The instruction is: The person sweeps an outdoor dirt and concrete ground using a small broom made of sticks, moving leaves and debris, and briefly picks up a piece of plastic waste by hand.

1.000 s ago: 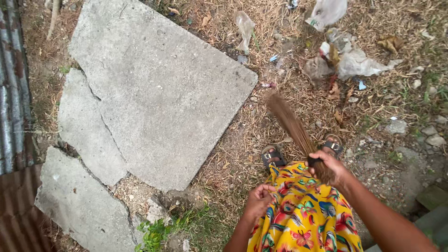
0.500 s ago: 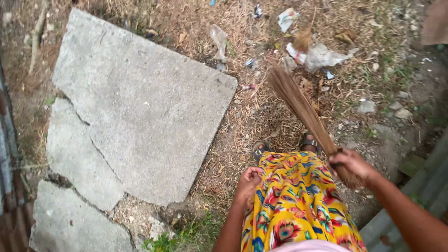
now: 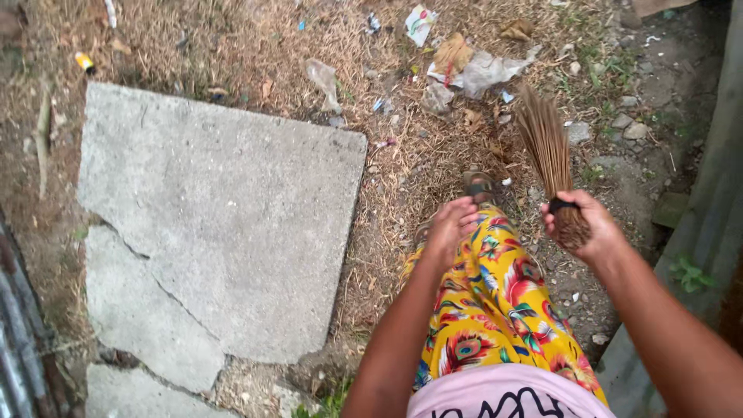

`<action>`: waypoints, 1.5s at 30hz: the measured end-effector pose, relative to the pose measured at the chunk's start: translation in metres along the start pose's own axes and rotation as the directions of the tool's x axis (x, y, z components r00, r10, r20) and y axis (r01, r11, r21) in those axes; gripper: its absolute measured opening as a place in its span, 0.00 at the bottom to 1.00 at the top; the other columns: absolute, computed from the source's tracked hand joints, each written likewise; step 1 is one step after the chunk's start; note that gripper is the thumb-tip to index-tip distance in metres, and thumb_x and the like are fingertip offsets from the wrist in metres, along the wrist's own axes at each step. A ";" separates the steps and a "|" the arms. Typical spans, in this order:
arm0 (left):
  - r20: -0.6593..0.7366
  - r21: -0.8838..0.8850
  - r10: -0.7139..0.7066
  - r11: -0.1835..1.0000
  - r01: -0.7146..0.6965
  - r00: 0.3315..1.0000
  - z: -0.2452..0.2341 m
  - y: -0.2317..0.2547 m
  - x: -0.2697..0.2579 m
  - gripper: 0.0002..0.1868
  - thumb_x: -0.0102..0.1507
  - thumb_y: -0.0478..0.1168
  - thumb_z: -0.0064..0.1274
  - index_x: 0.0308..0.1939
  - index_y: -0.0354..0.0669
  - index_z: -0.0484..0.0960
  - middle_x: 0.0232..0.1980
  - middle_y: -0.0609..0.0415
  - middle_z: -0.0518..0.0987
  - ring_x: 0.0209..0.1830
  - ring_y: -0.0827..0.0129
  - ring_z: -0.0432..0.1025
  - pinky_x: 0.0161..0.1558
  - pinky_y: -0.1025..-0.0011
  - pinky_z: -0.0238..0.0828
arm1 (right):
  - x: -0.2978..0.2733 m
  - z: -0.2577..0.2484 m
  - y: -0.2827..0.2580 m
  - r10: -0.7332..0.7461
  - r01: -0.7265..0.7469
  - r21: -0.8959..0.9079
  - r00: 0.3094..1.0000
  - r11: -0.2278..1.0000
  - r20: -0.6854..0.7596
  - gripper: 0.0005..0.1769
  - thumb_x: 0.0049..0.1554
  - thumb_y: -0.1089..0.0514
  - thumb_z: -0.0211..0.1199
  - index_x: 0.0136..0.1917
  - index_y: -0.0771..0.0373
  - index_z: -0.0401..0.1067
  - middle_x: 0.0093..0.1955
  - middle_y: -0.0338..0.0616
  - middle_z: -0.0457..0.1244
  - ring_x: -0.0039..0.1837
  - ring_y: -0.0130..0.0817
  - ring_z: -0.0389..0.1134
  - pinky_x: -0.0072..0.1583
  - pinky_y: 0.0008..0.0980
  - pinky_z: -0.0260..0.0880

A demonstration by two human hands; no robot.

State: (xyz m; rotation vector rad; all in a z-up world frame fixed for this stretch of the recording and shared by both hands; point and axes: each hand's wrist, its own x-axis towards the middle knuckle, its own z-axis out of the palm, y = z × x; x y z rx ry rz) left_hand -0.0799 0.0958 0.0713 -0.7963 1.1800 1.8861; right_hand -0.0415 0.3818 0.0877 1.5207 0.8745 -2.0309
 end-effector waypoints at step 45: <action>-0.108 0.159 -0.182 0.967 0.198 0.977 0.106 0.094 0.195 0.33 0.71 0.58 0.40 0.77 0.52 0.57 0.71 0.39 0.67 0.71 0.50 0.64 0.69 0.56 0.65 | 0.171 0.165 -0.067 -0.277 0.269 -0.352 0.960 0.897 0.030 0.20 0.60 0.56 0.60 0.65 0.58 0.66 0.52 0.45 0.70 0.46 0.32 0.73 0.47 0.34 0.75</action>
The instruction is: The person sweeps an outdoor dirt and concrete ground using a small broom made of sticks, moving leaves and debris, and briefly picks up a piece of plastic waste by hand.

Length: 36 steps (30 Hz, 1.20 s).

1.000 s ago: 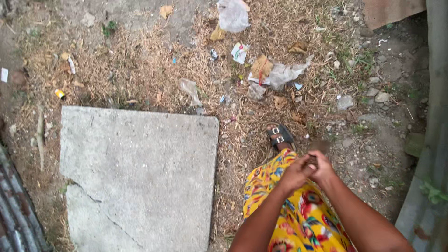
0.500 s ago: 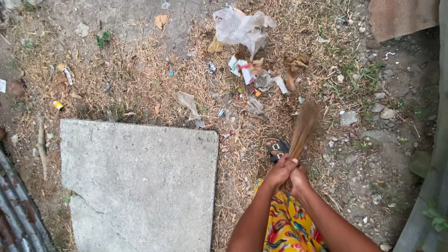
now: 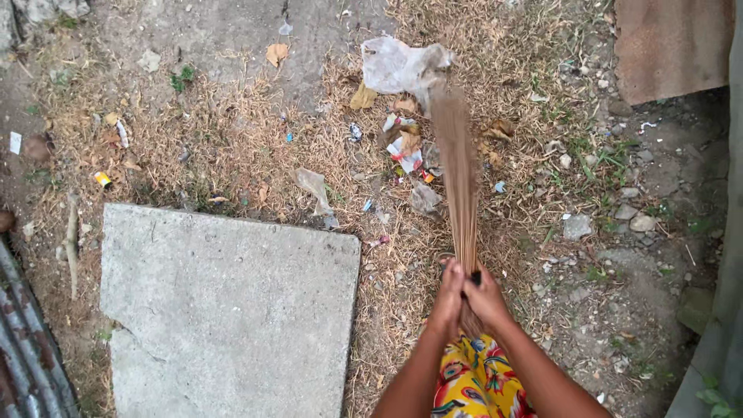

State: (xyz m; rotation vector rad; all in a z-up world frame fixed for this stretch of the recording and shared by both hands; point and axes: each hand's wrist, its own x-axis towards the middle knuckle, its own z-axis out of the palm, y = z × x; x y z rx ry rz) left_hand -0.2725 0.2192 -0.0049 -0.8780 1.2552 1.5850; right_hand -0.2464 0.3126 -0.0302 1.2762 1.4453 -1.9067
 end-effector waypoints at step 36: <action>0.140 -0.226 0.137 0.969 -0.103 0.981 0.002 -0.019 -0.008 0.22 0.73 0.59 0.47 0.57 0.46 0.75 0.34 0.60 0.72 0.28 0.68 0.74 0.37 0.69 0.75 | 0.020 -0.057 -0.058 0.542 -0.537 -0.143 0.727 0.832 0.422 0.17 0.55 0.48 0.61 0.39 0.66 0.71 0.27 0.49 0.65 0.24 0.39 0.65 0.28 0.38 0.70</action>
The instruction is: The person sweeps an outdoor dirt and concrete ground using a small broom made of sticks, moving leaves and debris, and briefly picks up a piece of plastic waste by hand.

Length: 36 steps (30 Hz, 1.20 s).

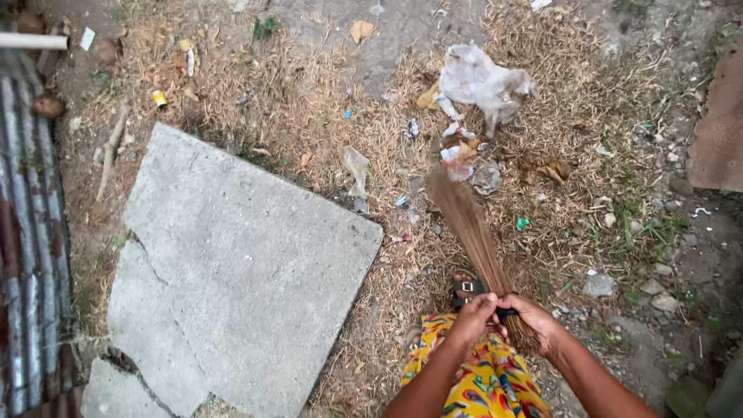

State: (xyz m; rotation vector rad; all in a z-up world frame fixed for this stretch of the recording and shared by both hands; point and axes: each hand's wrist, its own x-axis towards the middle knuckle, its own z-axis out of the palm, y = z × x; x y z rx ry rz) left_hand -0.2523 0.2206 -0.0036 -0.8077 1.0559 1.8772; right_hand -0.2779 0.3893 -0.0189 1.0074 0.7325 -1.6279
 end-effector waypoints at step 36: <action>-0.281 -0.200 0.176 0.951 -0.236 0.944 -0.169 0.090 -0.126 0.16 0.66 0.44 0.56 0.49 0.37 0.71 0.34 0.49 0.78 0.21 0.62 0.72 0.16 0.62 0.69 | -0.019 0.281 0.056 -0.190 0.175 -0.506 0.982 0.844 0.024 0.16 0.51 0.62 0.65 0.47 0.80 0.73 0.38 0.60 0.70 0.34 0.43 0.73 0.39 0.40 0.77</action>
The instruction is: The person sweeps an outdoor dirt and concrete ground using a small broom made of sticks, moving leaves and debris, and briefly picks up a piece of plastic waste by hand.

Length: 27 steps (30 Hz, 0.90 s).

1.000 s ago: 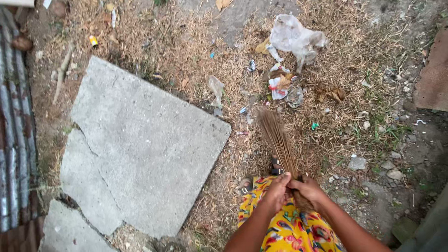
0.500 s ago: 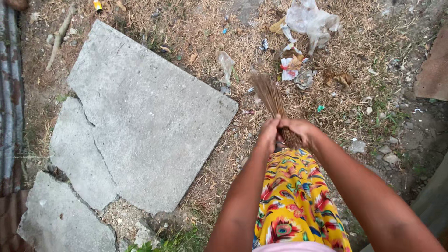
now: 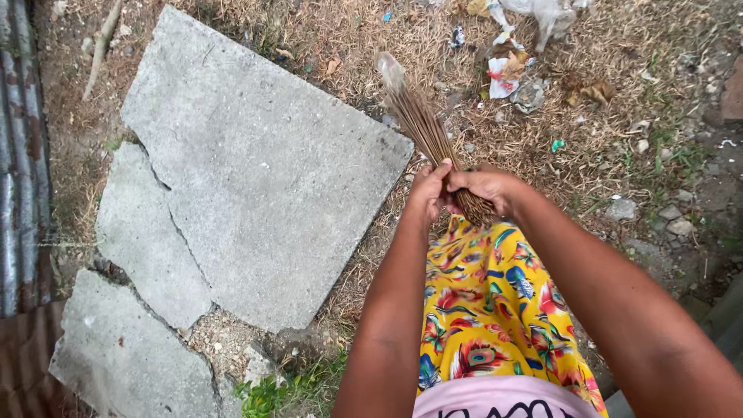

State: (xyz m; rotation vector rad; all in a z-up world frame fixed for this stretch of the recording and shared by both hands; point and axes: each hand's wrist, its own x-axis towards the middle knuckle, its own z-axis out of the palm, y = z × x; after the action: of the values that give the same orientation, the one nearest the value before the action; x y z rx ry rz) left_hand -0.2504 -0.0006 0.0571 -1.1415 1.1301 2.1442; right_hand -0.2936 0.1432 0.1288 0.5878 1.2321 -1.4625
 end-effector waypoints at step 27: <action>-0.044 -0.154 -0.157 0.977 0.149 0.987 0.025 -0.130 0.216 0.28 0.65 0.46 0.64 0.65 0.40 0.73 0.53 0.49 0.80 0.47 0.62 0.73 0.47 0.65 0.70 | 0.148 -0.146 0.008 0.229 -0.246 -0.055 0.950 0.968 -0.213 0.23 0.52 0.54 0.66 0.53 0.77 0.71 0.37 0.59 0.67 0.30 0.45 0.68 0.33 0.41 0.72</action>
State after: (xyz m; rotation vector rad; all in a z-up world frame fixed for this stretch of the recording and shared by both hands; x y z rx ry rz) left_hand -0.2903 0.0963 -0.1736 -1.3177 0.8834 2.1182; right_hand -0.3672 0.2154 -0.0518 0.8185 1.3229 -1.1663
